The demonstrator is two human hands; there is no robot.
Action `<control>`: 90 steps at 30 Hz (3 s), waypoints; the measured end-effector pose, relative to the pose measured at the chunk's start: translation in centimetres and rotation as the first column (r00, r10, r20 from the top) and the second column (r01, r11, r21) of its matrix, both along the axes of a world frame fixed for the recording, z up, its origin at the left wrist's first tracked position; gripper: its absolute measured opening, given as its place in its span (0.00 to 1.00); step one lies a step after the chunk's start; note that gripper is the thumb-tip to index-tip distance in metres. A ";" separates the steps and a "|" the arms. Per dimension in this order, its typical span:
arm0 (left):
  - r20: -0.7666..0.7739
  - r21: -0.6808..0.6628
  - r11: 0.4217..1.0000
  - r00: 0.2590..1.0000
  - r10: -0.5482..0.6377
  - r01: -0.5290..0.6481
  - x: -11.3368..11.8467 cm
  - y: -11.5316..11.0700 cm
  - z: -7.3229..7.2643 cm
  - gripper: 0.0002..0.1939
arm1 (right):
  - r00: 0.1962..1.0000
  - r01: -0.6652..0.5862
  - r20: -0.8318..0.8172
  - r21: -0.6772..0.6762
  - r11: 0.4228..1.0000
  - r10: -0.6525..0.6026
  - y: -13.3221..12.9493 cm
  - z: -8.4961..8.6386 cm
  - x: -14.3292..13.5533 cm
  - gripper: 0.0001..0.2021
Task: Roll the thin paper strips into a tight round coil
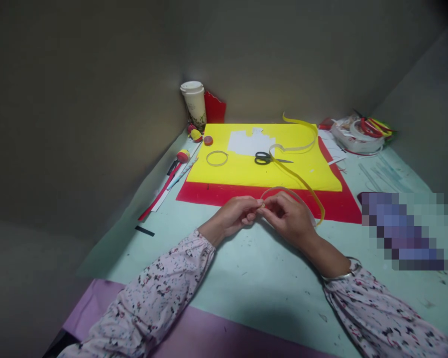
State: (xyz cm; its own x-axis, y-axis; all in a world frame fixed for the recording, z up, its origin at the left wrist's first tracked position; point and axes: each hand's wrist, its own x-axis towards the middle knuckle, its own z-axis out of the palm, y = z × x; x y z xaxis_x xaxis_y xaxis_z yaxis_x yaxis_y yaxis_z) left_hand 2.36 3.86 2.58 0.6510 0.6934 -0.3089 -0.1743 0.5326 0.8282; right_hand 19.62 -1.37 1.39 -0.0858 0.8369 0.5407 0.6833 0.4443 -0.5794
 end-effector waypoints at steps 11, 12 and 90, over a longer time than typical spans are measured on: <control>-0.006 -0.010 1.000 1.000 -0.009 0.009 0.0 -0.1 0.2 0.10 | 0.999 -0.054 -0.001 -0.005 0.999 0.054 -0.1 0.2 0.1 0.03; -0.008 -0.006 1.000 1.000 -0.010 0.010 0.0 -0.1 0.2 0.10 | 0.998 -0.057 0.003 -0.007 0.998 0.057 -0.1 0.2 0.2 0.02; -0.009 0.006 0.999 0.999 -0.038 0.038 -0.1 -0.1 0.2 0.12 | 0.999 -0.010 -0.050 -0.037 0.999 0.008 0.0 0.1 -0.1 0.04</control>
State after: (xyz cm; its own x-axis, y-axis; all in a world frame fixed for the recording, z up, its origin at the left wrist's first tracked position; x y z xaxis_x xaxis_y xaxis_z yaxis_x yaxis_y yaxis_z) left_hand 2.24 3.79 2.79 0.6739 0.6703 -0.3107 -0.1468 0.5337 0.8329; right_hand 19.49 -1.36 1.47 -0.0676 0.8556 0.5132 0.6494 0.4283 -0.6284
